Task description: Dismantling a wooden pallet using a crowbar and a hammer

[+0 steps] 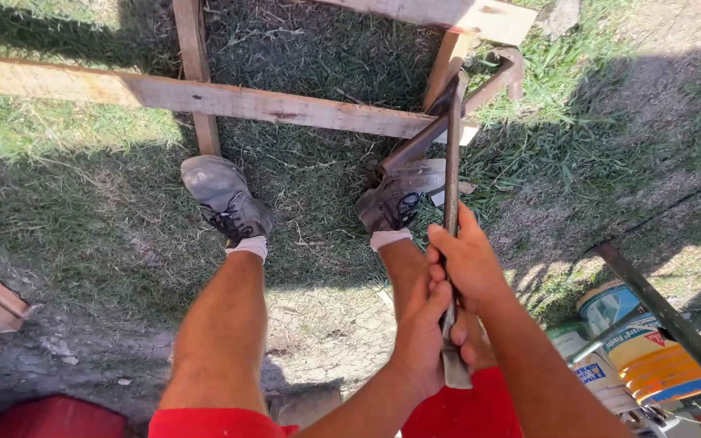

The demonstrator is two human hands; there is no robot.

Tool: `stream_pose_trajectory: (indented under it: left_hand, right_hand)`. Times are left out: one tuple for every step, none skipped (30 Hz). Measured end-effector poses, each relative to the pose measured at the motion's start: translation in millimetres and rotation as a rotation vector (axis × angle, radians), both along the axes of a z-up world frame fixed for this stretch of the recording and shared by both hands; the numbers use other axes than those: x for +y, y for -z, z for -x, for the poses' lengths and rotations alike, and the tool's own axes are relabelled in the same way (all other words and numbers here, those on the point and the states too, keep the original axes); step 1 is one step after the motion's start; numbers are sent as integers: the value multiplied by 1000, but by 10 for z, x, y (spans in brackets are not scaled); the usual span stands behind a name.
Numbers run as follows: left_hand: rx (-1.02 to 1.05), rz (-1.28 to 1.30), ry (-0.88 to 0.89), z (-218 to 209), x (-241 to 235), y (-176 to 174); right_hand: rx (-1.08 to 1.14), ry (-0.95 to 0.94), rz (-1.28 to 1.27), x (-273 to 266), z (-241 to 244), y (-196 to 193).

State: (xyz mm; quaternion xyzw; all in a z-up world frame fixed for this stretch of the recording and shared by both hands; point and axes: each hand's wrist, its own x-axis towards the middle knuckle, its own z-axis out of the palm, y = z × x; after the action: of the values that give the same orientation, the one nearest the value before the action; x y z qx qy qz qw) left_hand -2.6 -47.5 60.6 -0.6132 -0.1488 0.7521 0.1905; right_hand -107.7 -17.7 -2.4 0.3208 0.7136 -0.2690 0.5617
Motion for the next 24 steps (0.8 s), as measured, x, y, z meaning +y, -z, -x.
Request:
stream_pose_trajectory:
  left_hand:
    - [-131, -68, -110, 248, -77, -101]
    - [-133, -72, -111, 296, -5, -162]
    - [-200, -144, -198, 340, 65, -207]
    - [-252, -200, -292, 427, 119, -129]
    - [-238, -187, -301, 420, 71, -27]
    - [-224, -184, -345, 366, 72, -44]
    - [-211, -180, -389, 305, 79, -53]
    - [-239, -195, -392, 331, 95, -100]
    - [-234, -167, -380, 361, 102, -155]
    - [-199, -119, -370, 442, 57, -70]
    - [-198, -113, -373, 421, 93, -121]
    - [-237, -144, -400, 436, 123, -103]
    - [-276, -176, -427, 452, 161, -83]
    - [-285, -179, -427, 494, 157, -60]
    - [-308, -180, -375, 532, 163, -39]
    - [-329, -187, -321, 564, 183, -44]
    - [-338, -195, -317, 597, 171, -128]
    - [-376, -195, -290, 663, 122, -120]
    - [-414, -195, -262, 727, 69, -122]
    - [-403, -183, -270, 787, 66, -121]
    - [-425, -201, -262, 837, 70, -126]
    - [-457, -217, -253, 859, 78, -150]
    - [-454, -204, -259, 979, -51, -92]
    - [-450, -223, -260, 1055, -138, -144]
  right_hand:
    - [-106, 68, -15, -91, 242, -64]
    - [-107, 67, -19, -15, 226, -124]
    - [-2, -66, -55, 58, 205, -169]
    - [119, -204, -71, 98, 238, -97]
    - [132, -211, -57, 234, 216, 30]
    - [184, -143, -64, 450, 135, 34]
    - [237, -77, -71, 672, 48, 38]
    - [211, -82, -89, 802, -73, -54]
    - [-79, 462, 151, 921, -187, -164]
    - [-360, 1001, 413, 971, -232, -123]
    - [-364, 997, 418, 900, -240, -236]
    - [-306, 931, 321, 815, -205, -274]
    - [-246, 864, 226, 742, -172, -315]
    - [-252, 866, 217, 700, -128, -306]
    - [-292, 933, 295, 669, -87, -299]
    - [-327, 1001, 370, 653, -54, -322]
    - [-327, 1007, 357, 681, -58, -389]
    - [-301, 977, 300, 667, -22, -359]
    - [-274, 947, 243, 648, 12, -339]
    - [-273, 938, 259, 649, 70, -331]
    - [-261, 911, 198, 656, 117, -329]
    - [-257, 888, 134, 668, 132, -343]
    - [-263, 883, 147, 564, 270, -248]
    - [-277, 817, 105, 518, 354, -289]
